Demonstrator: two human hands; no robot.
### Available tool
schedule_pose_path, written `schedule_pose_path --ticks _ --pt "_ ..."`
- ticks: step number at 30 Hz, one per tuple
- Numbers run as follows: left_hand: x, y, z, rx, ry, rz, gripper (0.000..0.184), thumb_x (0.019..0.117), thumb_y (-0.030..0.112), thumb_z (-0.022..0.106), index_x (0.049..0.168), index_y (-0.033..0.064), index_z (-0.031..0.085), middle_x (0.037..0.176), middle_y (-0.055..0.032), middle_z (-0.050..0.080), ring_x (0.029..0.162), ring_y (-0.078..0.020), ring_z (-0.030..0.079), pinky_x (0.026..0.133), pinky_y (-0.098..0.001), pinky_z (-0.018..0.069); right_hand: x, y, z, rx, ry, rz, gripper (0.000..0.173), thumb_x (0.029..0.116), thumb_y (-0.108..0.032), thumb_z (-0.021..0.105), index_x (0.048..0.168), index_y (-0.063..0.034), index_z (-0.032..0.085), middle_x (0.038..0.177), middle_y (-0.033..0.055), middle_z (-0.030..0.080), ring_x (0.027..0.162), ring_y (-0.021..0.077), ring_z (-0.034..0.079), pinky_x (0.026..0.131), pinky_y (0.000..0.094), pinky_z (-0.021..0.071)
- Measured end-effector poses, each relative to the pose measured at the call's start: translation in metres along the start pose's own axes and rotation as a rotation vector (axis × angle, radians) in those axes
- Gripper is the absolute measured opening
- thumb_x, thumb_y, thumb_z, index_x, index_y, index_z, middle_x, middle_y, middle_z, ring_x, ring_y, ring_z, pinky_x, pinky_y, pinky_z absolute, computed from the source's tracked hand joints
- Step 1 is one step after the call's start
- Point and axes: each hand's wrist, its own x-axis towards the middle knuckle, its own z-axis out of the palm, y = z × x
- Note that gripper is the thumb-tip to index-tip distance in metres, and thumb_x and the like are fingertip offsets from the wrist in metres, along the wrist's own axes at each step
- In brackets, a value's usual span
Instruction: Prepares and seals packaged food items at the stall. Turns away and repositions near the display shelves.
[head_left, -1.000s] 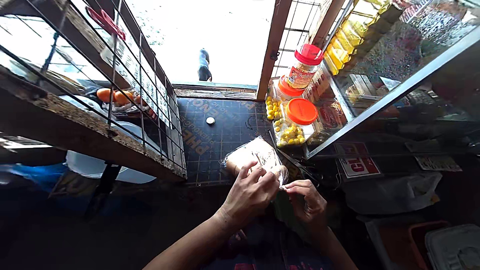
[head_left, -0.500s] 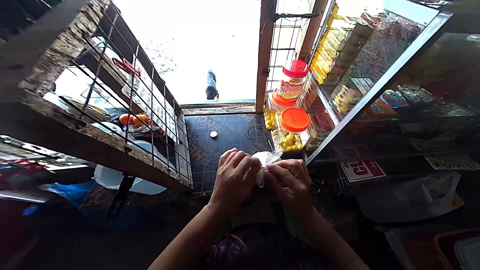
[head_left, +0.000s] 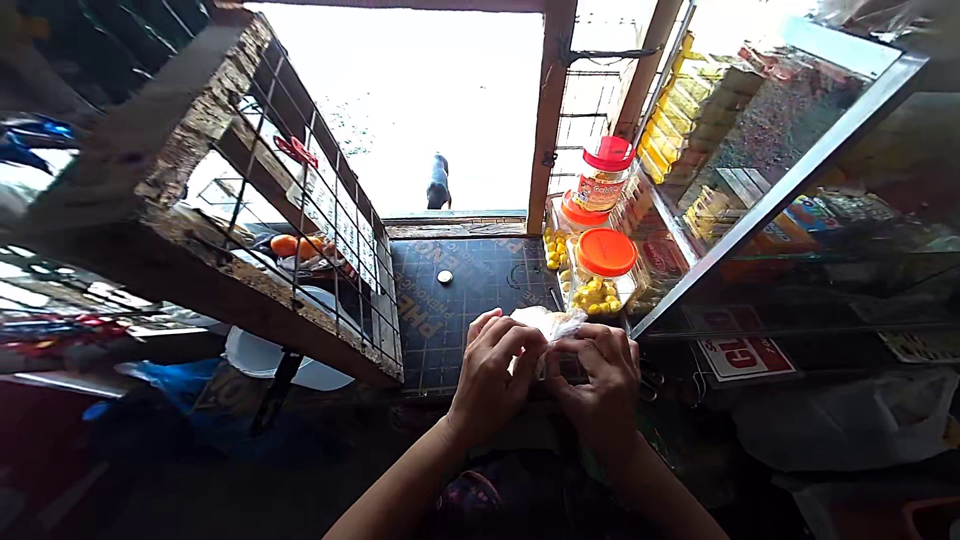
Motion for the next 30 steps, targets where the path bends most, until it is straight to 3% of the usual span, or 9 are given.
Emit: schedule_pose_path --ticks 6,9,12,15,20,25,30 --pt "-0.005 -0.006 -0.002 -0.249 -0.001 -0.057 0.015 0.1027 0.02 0.06 0.099 0.0084 0.07 0.09 0.0009 0.069 0.093 -0.0068 0.066 0.11 -0.0412 0.0442 0.002 -0.006 0.004 0.102 -0.069 0.064 0.029 0.0827 -0.038 0.071 0.086 -0.0101 0.074 0.109 0.0091 0.073 0.107 0.023 0.064 0.096 0.0458 0.0435" --pt "-0.002 -0.002 -0.011 -0.132 0.084 -0.028 0.015 0.1012 0.023 0.063 0.101 0.0104 0.071 0.092 0.0022 0.072 0.093 -0.0065 0.068 0.108 -0.0418 0.0468 0.014 -0.009 0.008 0.031 -0.061 0.005 0.032 0.0846 -0.041 0.068 0.084 -0.0097 0.074 0.104 0.0098 0.073 0.101 0.0241 0.065 0.093 0.0448 0.0448" --pt "0.009 0.0 -0.029 0.098 0.117 0.128 0.017 0.1013 0.029 0.064 0.099 0.0183 0.077 0.097 0.0017 0.073 0.098 -0.0103 0.065 0.102 -0.0363 0.0437 0.029 -0.015 0.01 -0.045 -0.095 -0.071 0.039 0.083 -0.048 0.068 0.082 -0.0104 0.074 0.103 0.009 0.074 0.097 0.0256 0.067 0.092 0.048 0.0446" --pt "0.023 -0.004 -0.044 0.266 0.011 0.251 0.017 0.1003 0.024 0.064 0.098 0.0167 0.079 0.095 -0.001 0.074 0.092 -0.0148 0.065 0.095 -0.0348 0.0455 0.037 -0.021 0.017 -0.056 -0.118 -0.115 0.035 0.0819 -0.044 0.071 0.083 -0.0092 0.074 0.105 0.0069 0.075 0.099 0.0236 0.068 0.095 0.0481 0.0463" --pt "0.034 -0.002 -0.058 0.348 -0.099 0.23 0.019 0.0976 0.019 0.063 0.095 0.0092 0.079 0.093 -0.0055 0.075 0.094 -0.0191 0.071 0.087 -0.0302 0.0545 0.045 -0.026 0.025 -0.008 -0.182 -0.136 0.024 0.0794 -0.033 0.074 0.081 -0.0083 0.072 0.107 0.0052 0.074 0.098 0.0204 0.069 0.097 0.0468 0.047" --pt "0.043 0.003 -0.065 0.4 -0.194 0.149 0.011 0.0893 0.016 0.07 0.088 0.0074 0.076 0.082 -0.0065 0.07 0.079 -0.0211 0.069 0.07 -0.0329 0.0567 0.05 -0.025 0.025 0.031 -0.253 -0.179 0.027 0.0806 -0.034 0.074 0.079 -0.0073 0.07 0.107 0.0062 0.074 0.098 0.0212 0.069 0.093 0.0458 0.0491" --pt "0.064 0.004 -0.078 0.356 -0.462 -0.09 0.016 0.0823 0.023 0.082 0.087 0.01 0.075 0.076 -0.0027 0.064 0.062 -0.0182 0.06 0.057 -0.0409 0.0494 0.057 -0.023 0.022 0.056 -0.347 -0.226 0.021 0.0808 -0.026 0.076 0.081 -0.006 0.07 0.106 0.0075 0.072 0.098 0.0228 0.069 0.095 0.0475 0.0496"
